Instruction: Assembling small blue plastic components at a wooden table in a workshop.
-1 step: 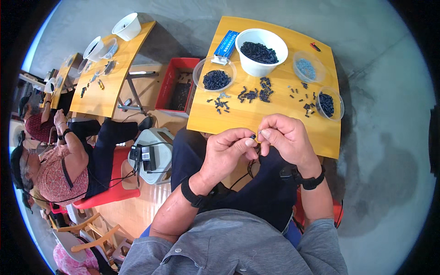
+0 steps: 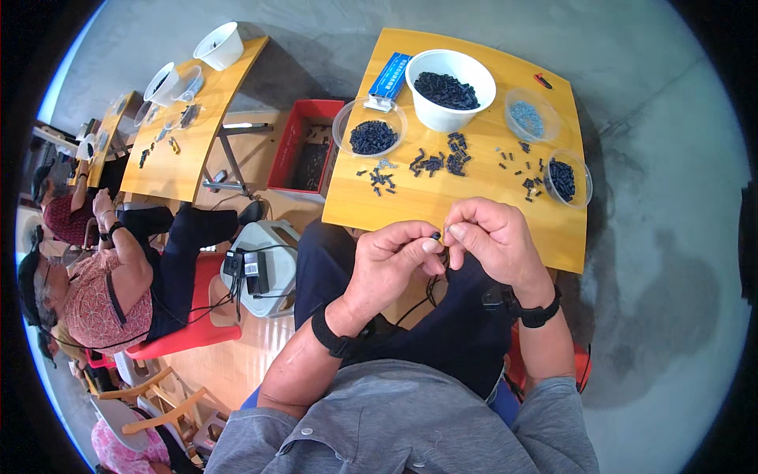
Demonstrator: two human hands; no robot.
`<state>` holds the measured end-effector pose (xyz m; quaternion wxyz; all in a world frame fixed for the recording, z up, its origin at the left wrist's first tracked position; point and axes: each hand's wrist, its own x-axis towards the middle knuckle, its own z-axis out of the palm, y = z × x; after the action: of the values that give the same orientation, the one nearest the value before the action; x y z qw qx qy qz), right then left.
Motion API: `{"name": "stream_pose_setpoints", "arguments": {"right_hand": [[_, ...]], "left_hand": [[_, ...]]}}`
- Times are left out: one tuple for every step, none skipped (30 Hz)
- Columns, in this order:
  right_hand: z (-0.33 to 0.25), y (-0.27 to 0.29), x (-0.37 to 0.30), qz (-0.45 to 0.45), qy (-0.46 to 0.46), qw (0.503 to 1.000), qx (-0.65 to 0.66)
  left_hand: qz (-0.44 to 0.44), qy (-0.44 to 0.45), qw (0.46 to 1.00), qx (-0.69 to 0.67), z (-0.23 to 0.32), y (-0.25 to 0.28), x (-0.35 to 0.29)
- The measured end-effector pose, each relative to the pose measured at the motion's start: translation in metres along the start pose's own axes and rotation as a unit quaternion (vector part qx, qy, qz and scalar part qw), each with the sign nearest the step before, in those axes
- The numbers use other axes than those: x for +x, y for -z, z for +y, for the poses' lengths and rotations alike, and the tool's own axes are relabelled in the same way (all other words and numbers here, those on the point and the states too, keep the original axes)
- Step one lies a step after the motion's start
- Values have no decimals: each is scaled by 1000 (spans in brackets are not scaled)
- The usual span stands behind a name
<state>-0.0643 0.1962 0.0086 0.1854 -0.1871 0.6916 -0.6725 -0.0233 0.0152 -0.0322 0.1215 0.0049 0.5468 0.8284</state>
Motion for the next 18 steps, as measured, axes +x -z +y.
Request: {"name": "stream_pose_setpoints", "arguments": {"right_hand": [[-2,-2,-2,0,1,1000,-1],[-5,-4,-3,-2,5,1000,-10],[-6,-5,-4,-3,10,1000,-20],[-7,-6,-5,-3,10,1000,-21],[-8,-8,-5,-6,16,999,-37],[-9,-9,-5,-10,22,998,-52],[-10,-9,-6,-10,23,998,-53],[-12,-10,-6,-11,21,998,-66],[-14,-11,-7,-11,19,997,-78],[-16,-12,-6,-11,19,997,-78],[-18,-13,-6,-17,6,995,-93],[-20,-14,-6,-22,-8,994,-108],[-23,-15,-5,-22,-8,994,-108],[-28,-15,-5,-34,-5,988,-150],[-30,-15,-4,-46,-2,980,-191],[-31,-14,-3,-45,-2,980,-192],[-31,-13,-2,-60,30,971,-230],[-30,-12,-1,-76,62,959,-266]], "left_hand": [[0,-1,1000,0,0,0,-2],[-1,-1,1000,-5,0,-1,-3],[-3,-2,1000,-11,1,-1,-4],[-4,-2,1000,-11,1,-2,-5],[-9,-6,1000,-8,2,-2,-6],[-13,-10,1000,-4,2,-2,-7],[-13,-11,1000,-4,3,-2,-8],[-17,-8,1000,-2,5,-2,-9],[-20,-5,1000,1,5,-2,-10],[-20,-6,1000,0,5,-2,-10],[-26,-11,1000,3,5,-1,-11],[-32,-16,999,6,5,-1,-11],[-31,-16,999,6,5,0,-11],[-41,-13,999,32,5,2,-12],[-52,-11,997,58,4,3,-12],[-52,-11,997,58,4,3,-13],[-51,0,998,49,3,2,-13],[-49,12,998,40,3,2,-14]]}}
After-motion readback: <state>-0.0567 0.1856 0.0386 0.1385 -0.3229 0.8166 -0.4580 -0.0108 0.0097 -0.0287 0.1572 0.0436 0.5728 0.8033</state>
